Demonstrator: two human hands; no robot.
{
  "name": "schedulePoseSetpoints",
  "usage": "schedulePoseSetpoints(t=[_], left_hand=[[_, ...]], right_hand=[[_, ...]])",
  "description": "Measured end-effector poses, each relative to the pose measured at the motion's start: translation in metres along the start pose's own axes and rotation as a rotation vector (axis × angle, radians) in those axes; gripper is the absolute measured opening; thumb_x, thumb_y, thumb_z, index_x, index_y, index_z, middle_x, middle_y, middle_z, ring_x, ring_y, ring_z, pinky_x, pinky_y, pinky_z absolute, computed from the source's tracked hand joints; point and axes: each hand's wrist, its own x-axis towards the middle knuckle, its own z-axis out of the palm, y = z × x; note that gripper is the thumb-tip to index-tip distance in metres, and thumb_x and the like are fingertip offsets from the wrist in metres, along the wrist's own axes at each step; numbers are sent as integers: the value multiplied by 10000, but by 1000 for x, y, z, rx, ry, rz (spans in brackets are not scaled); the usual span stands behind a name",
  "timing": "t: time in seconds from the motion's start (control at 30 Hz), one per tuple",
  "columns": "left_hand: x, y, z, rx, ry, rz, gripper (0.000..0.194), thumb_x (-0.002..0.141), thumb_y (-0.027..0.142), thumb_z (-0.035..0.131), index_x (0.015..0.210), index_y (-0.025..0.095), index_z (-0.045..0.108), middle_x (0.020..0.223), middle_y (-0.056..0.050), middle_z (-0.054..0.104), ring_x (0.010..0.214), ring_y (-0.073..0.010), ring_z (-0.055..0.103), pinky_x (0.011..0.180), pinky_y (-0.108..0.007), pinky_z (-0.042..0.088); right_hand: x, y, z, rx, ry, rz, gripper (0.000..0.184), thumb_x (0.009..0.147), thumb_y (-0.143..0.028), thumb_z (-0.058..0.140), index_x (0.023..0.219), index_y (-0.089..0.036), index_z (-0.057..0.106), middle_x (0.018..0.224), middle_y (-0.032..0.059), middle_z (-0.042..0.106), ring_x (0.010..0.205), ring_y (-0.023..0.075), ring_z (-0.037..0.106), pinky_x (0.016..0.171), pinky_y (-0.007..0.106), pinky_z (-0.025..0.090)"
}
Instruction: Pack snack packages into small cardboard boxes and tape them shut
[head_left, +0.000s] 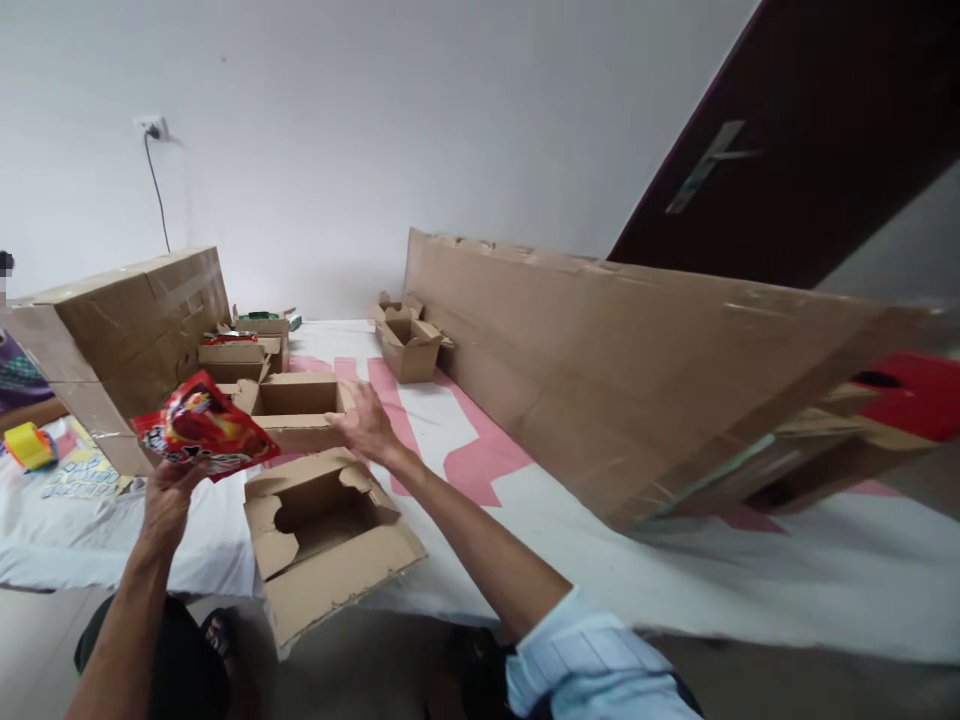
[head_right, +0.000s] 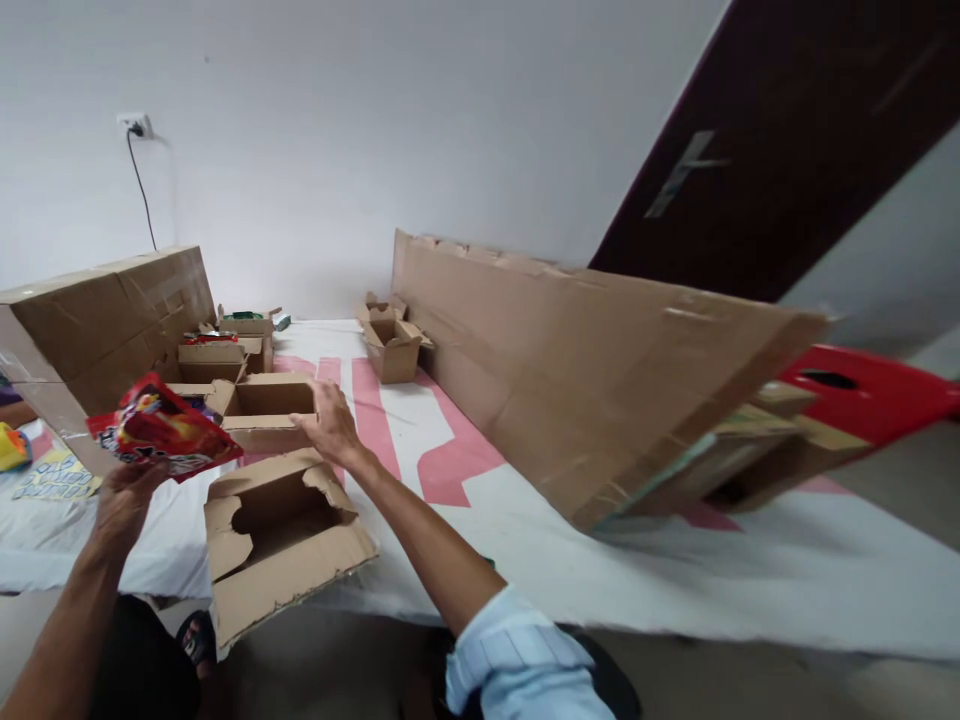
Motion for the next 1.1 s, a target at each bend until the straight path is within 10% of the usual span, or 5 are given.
schedulePoseSetpoints(t=[0.17, 0.47, 0.63, 0.87, 1.1], left_hand=[[1, -10, -42, -21, 183, 7, 416, 518, 381, 1027, 835, 207, 824, 869, -22, 851, 805, -239, 790, 844, -409, 687], [-6, -44, -65, 65, 141, -95, 515, 459, 471, 1066, 825, 181, 850, 904, -83, 860, 868, -294, 801, 906, -461, 675], [-13, -62, -47, 96, 86, -146, 573, 452, 512, 1074, 860, 168, 865, 854, -88, 853, 846, -287, 787, 891, -444, 655], [-22, -59, -36, 94, 89, -119, 571, 429, 456, 1078, 868, 168, 852, 875, -79, 856, 858, -294, 783, 902, -458, 642], [-28, -48, -67, 159, 163, -52, 515, 458, 479, 1037, 832, 175, 852, 847, -59, 842, 816, -260, 750, 844, -422, 643]], right_hand=[[29, 51, -10, 73, -70, 166, 1129, 602, -363, 936, 1638, -271, 498, 1684, 132, 513, 1523, 384, 498, 1252, 535, 434], [18, 106, -14, 36, -103, 142, 932, 703, -322, 821, 1595, -236, 565, 1558, 131, 632, 1422, 362, 594, 1215, 530, 462], [23, 93, -32, -419, -210, -94, 875, 708, -420, 953, 1527, -299, 668, 1726, 149, 444, 1613, 433, 366, 1309, 652, 292], [33, 73, -5, -581, -341, -168, 70, 810, -163, 846, 843, -225, 850, 1462, 125, 710, 1263, 342, 714, 1046, 468, 608], [2, 40, -71, -587, -108, -395, 58, 931, -261, 791, 932, -254, 848, 1417, 117, 725, 1274, 343, 691, 1085, 538, 583]])
